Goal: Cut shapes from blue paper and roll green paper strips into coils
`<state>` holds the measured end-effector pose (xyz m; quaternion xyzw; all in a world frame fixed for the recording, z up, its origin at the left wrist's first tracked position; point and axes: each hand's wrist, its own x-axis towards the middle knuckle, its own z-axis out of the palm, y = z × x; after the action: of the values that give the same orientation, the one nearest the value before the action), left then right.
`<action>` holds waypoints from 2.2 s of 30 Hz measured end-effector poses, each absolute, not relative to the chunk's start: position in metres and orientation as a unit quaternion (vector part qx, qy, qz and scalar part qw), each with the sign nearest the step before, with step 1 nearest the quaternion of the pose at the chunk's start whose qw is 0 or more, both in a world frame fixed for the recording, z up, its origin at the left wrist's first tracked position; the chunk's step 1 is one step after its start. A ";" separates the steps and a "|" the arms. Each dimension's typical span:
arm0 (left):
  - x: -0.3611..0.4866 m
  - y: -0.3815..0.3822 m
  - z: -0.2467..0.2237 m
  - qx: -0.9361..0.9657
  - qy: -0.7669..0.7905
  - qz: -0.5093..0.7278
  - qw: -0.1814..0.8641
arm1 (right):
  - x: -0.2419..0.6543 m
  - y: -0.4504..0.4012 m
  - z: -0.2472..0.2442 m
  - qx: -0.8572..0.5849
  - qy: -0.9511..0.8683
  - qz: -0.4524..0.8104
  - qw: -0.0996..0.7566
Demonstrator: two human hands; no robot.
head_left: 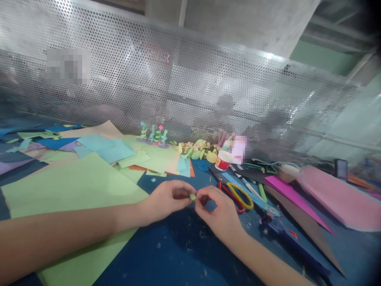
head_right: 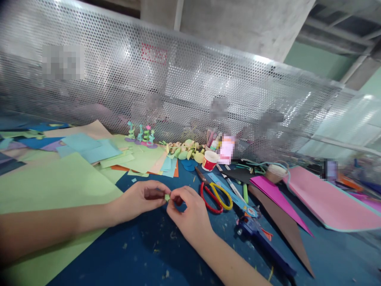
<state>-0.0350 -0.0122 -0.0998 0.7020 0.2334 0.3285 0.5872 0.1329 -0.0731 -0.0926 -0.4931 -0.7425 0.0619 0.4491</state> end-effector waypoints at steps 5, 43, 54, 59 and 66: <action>-0.034 -0.013 -0.099 0.692 0.220 0.323 0.607 | 0.132 -0.075 -0.090 -0.473 -0.761 0.011 0.444; -0.035 -0.008 -0.095 0.667 0.262 0.381 0.584 | 0.138 -0.068 -0.099 -0.517 -0.691 0.144 0.485; -0.035 -0.009 -0.093 0.688 0.252 0.363 0.575 | 0.138 -0.067 -0.101 -0.503 -0.693 0.141 0.496; -0.035 -0.008 -0.093 0.689 0.262 0.354 0.575 | 0.137 -0.068 -0.099 -0.510 -0.707 0.099 0.480; -0.035 -0.010 -0.093 0.677 0.271 0.350 0.588 | 0.135 -0.072 -0.094 -0.506 -0.730 0.022 0.458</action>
<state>-0.0352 -0.0100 -0.0926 0.6769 0.2712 0.3497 0.5881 0.1353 -0.0721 -0.0941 -0.5059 -0.7305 0.0223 0.4582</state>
